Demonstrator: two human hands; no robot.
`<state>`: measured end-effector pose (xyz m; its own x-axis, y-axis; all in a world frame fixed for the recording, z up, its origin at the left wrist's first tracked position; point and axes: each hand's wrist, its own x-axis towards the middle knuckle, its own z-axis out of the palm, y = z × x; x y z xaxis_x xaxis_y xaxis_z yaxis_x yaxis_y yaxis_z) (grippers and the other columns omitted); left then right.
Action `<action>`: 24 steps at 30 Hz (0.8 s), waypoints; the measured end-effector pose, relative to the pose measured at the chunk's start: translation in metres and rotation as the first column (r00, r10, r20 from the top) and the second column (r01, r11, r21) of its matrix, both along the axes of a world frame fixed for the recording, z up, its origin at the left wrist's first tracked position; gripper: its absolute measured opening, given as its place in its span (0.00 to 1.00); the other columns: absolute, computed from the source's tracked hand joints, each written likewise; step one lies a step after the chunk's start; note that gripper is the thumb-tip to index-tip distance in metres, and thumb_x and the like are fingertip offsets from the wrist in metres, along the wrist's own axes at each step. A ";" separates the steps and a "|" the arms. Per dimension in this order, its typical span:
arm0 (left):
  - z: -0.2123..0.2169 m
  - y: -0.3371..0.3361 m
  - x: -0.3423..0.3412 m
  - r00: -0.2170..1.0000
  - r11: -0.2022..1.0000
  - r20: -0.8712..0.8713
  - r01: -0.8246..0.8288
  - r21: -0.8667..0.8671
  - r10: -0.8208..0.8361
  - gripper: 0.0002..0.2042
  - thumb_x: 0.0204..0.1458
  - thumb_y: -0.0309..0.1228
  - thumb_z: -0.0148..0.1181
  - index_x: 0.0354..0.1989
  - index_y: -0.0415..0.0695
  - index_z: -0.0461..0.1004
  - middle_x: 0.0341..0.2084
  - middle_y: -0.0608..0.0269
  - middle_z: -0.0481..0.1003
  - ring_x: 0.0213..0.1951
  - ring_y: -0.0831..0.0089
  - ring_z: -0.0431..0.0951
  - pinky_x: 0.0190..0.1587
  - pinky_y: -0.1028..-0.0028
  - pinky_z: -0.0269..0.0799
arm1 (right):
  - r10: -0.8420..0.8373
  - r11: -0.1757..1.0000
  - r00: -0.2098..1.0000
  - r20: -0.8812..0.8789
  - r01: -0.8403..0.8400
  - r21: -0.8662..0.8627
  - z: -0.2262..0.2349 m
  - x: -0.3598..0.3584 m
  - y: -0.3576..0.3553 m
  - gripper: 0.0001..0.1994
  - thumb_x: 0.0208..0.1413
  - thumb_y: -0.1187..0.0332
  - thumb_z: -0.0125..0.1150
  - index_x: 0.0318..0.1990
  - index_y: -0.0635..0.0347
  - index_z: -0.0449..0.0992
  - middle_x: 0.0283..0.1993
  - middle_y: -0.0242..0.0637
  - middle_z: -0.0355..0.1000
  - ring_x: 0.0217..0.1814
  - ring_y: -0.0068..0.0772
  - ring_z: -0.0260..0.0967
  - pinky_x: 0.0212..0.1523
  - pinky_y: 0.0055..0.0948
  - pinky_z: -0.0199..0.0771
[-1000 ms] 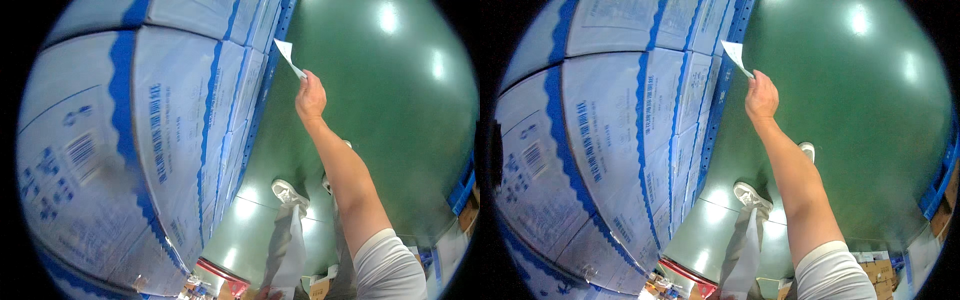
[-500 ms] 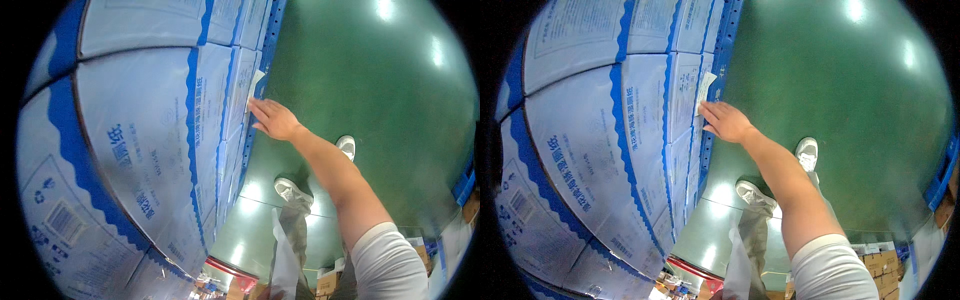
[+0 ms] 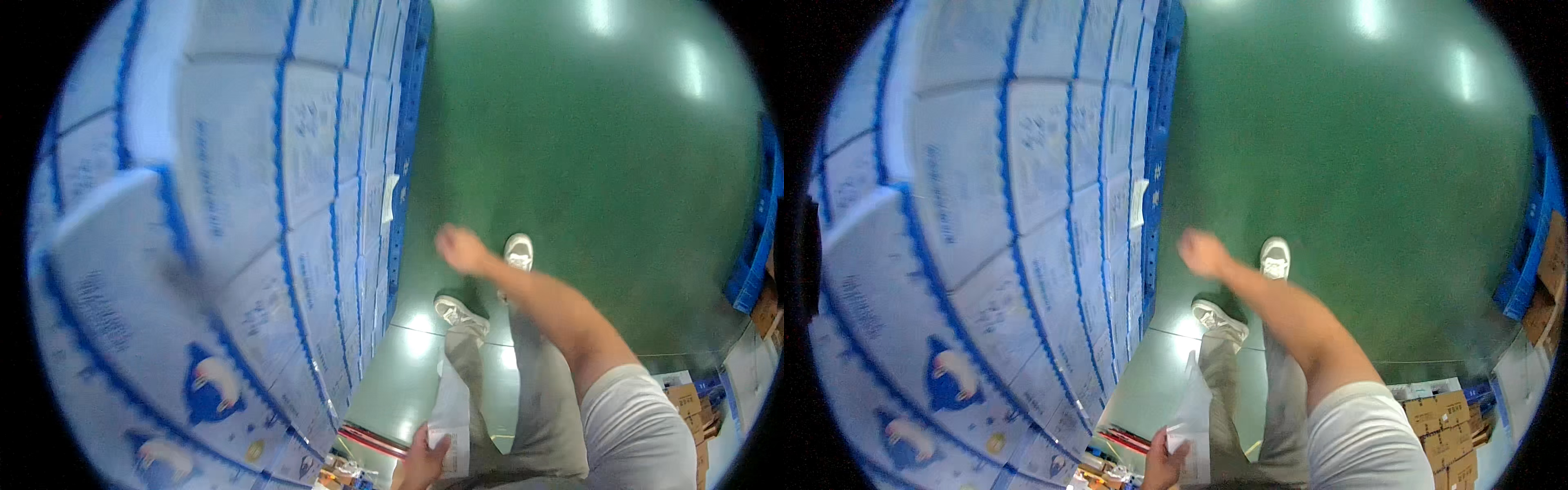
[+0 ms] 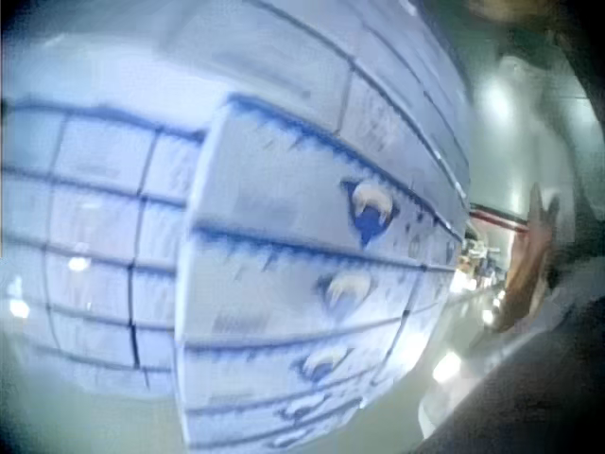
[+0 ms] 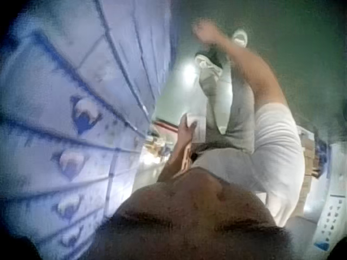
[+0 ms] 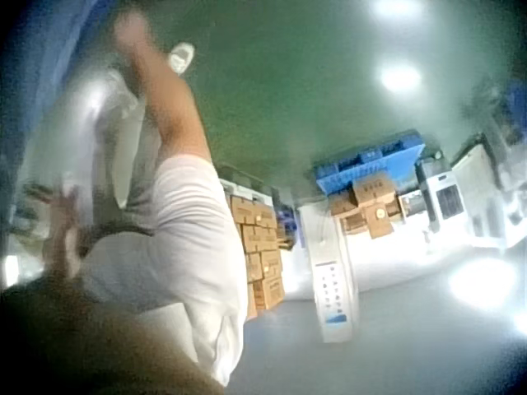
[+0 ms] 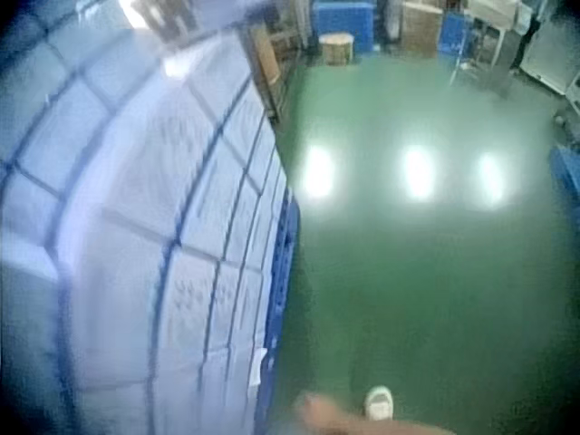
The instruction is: The person applies labels to a stack of boxes on a pallet, then wraps the entire stack with plastic film. They then use a pallet jack to move the wrapped pallet and place a blue plastic crate on top of it.
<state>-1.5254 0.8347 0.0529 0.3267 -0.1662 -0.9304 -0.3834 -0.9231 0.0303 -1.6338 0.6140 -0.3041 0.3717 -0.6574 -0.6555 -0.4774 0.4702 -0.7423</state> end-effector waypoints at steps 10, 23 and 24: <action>0.093 -0.184 -0.090 0.883 0.784 -0.450 -0.370 -0.498 0.131 0.22 0.57 0.27 0.57 0.58 0.33 0.61 0.47 0.54 0.72 0.49 0.72 0.72 0.54 0.71 0.67 | -0.430 0.763 0.744 0.511 -0.002 0.646 0.385 -0.175 0.052 0.17 0.63 0.56 0.54 0.47 0.61 0.74 0.42 0.31 0.75 0.43 0.22 0.70 0.46 0.27 0.69; 0.191 -0.535 -0.201 0.672 0.094 0.039 0.160 -0.983 -0.739 0.19 0.48 0.22 0.62 0.51 0.45 0.73 0.56 0.54 0.68 0.58 0.63 0.69 0.57 0.69 0.66 | -0.687 0.719 0.480 0.546 0.338 0.607 0.544 -0.319 -0.247 0.14 0.63 0.65 0.53 0.51 0.63 0.71 0.46 0.34 0.74 0.47 0.24 0.72 0.52 0.30 0.71; 0.197 -0.562 -0.219 0.668 0.128 -0.039 0.084 -0.988 -0.743 0.16 0.48 0.22 0.62 0.47 0.44 0.74 0.54 0.55 0.70 0.55 0.63 0.71 0.56 0.69 0.67 | -0.695 0.716 0.446 0.564 0.355 0.601 0.555 -0.332 -0.268 0.13 0.63 0.65 0.53 0.50 0.63 0.71 0.46 0.34 0.74 0.47 0.24 0.72 0.52 0.30 0.71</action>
